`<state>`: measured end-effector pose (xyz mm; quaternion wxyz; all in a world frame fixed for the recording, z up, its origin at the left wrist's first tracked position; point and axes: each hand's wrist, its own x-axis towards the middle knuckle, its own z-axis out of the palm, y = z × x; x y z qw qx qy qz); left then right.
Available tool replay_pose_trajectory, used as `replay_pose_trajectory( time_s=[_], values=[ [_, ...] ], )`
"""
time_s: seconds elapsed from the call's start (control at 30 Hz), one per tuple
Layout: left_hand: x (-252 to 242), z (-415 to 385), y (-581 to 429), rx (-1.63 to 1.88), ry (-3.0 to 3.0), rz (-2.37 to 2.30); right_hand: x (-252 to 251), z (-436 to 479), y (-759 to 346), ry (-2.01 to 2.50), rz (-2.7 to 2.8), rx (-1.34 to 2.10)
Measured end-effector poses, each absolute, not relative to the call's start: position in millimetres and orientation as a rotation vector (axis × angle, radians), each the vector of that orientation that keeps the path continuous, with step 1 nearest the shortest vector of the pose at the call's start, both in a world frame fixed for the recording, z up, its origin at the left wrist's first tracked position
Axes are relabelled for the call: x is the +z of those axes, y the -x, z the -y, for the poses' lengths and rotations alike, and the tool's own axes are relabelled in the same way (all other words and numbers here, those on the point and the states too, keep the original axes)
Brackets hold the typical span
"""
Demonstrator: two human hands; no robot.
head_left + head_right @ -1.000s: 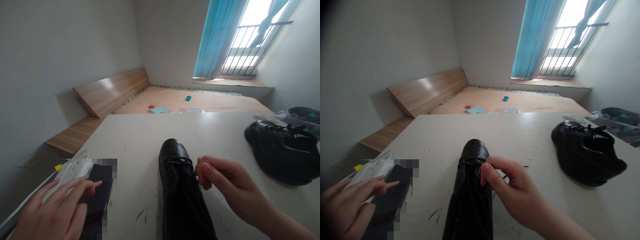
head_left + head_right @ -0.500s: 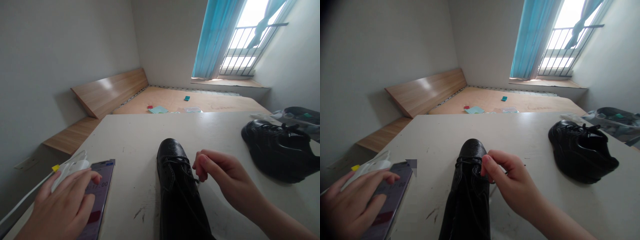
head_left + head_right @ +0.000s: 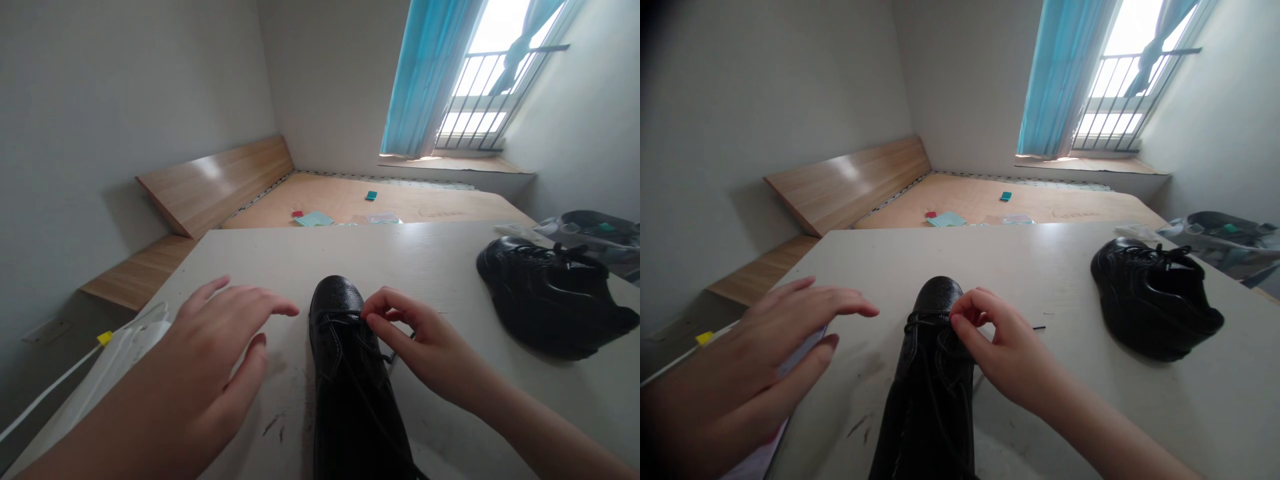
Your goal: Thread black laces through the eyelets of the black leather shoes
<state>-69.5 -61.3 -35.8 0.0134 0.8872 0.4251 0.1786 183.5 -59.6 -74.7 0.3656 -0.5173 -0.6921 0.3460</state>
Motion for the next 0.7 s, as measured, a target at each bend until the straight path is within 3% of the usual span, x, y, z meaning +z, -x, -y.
replay_pose_trajectory(
  time_s=[0.33,0.7],
  values=[
    [-21.4,38.2,19.8,0.194,-2.653,-1.177,-74.8,59.8,-185.6,1.240,1.920,0.750],
    [-3.8,21.9,35.9,0.208,-2.075,-1.073,-74.9,57.6,-188.0,1.189,2.060,0.589]
  ],
)
